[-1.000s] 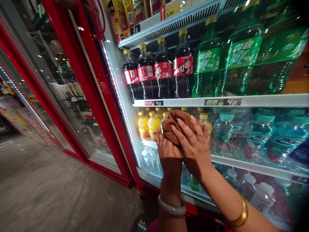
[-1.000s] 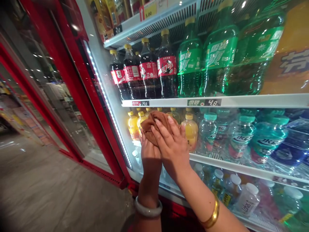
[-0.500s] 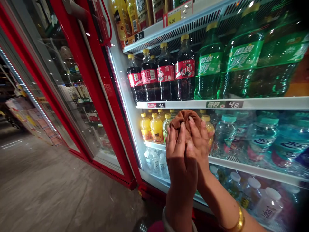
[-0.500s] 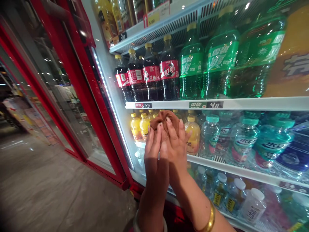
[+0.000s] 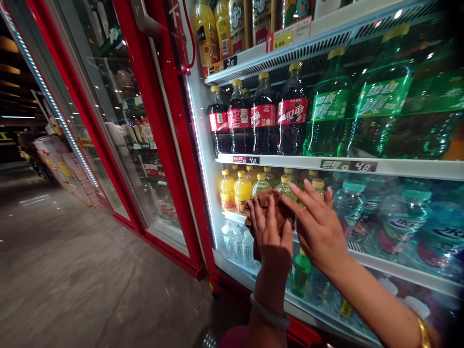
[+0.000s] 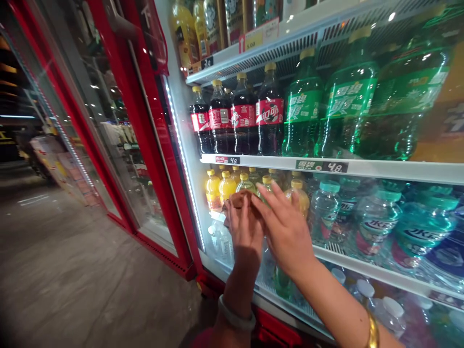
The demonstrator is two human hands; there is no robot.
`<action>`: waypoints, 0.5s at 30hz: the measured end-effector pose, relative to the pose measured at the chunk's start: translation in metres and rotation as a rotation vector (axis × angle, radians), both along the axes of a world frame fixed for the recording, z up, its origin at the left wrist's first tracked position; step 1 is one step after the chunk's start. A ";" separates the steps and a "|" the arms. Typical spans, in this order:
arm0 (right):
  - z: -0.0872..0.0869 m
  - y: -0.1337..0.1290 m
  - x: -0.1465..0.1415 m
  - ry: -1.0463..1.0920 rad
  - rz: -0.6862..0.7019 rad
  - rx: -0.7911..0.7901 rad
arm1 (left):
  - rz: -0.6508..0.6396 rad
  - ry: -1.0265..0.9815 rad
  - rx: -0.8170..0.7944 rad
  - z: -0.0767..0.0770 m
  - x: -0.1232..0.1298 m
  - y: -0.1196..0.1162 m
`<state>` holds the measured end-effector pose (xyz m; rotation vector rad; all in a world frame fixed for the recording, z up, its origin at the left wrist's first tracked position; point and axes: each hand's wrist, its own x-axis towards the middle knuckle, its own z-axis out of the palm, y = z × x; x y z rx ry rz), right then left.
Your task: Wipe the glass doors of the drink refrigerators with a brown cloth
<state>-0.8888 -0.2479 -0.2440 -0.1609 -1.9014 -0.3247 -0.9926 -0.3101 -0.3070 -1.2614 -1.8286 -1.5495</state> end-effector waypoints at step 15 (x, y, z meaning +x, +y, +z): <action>0.006 0.008 -0.021 -0.106 -0.223 0.148 | 0.141 0.276 0.083 0.006 -0.021 0.001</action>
